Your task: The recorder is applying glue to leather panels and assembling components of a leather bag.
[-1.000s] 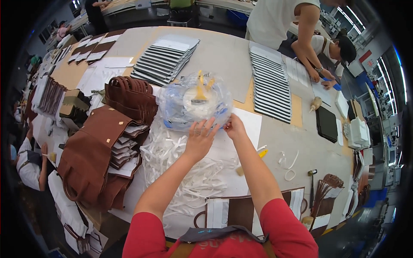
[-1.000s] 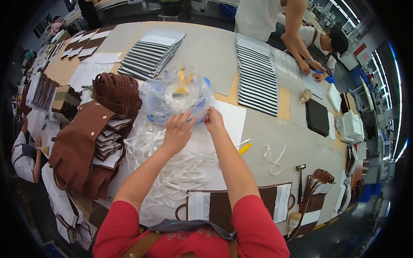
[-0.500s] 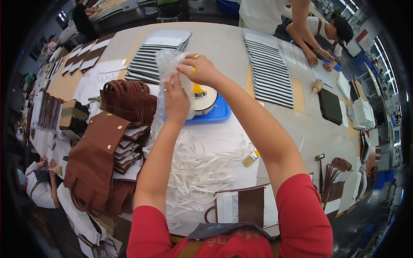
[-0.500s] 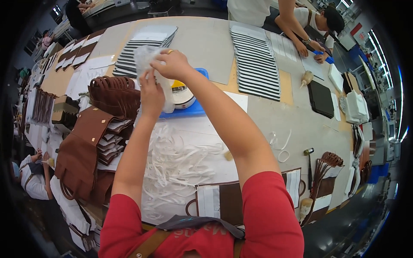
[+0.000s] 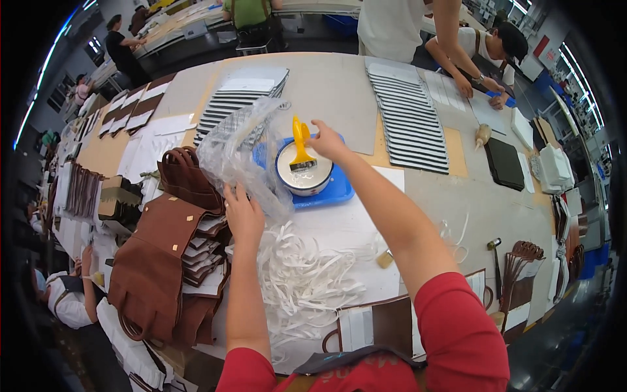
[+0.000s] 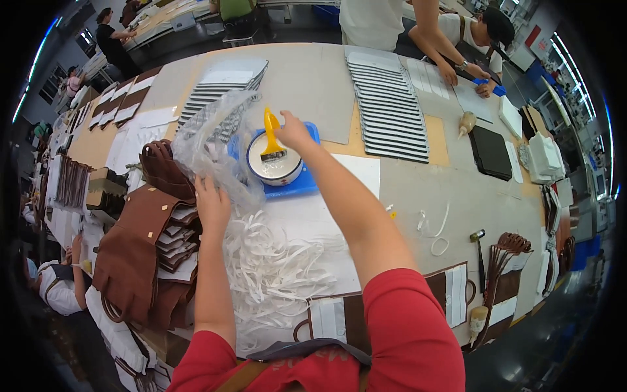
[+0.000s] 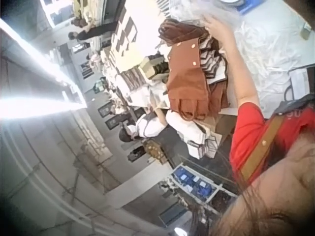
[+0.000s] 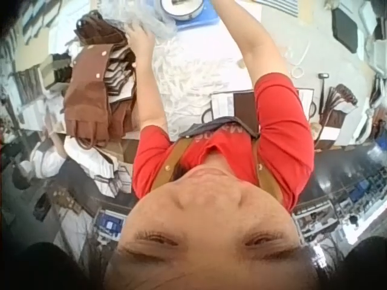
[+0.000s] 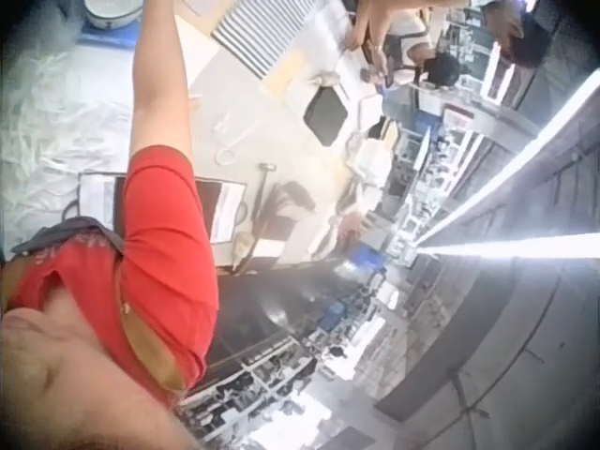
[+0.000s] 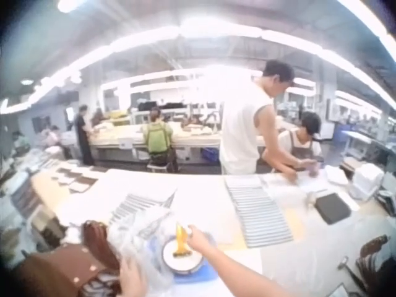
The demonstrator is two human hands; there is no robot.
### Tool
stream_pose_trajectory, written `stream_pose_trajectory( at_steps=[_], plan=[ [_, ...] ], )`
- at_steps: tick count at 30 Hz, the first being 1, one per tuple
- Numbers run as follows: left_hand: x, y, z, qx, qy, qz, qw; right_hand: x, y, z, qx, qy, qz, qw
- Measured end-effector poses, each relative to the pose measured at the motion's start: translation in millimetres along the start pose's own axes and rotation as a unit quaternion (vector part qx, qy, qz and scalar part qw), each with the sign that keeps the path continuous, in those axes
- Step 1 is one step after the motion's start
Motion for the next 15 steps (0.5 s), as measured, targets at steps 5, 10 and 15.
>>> stream_pose_trajectory(
  at_steps=[5,10,15],
  plan=[
    [30.0,-20.3,-16.4,0.002,-0.116,-0.058,0.992,-16.4,3.2,0.8,-0.009,-0.007,-0.009,1.0],
    [47.2,-33.4,-19.2,-0.037,-0.147,-0.085,0.985,28.6,-36.0,18.9,0.102,0.042,-0.149,0.983],
    [55.3,-39.4,-36.0,-0.045,-0.185,-0.093,0.977,57.3,-71.5,22.3,0.111,0.111,-0.145,0.977]
  ],
)
Point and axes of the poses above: each hand's wrist, its own y-axis towards the middle knuckle, its own x-axis out of the back of the hand, z = x × y, the point moved 10 cm from there along y, towards the middle knuckle, and after that the axes turned 4 degrees about -y, right-handed, at the moved point
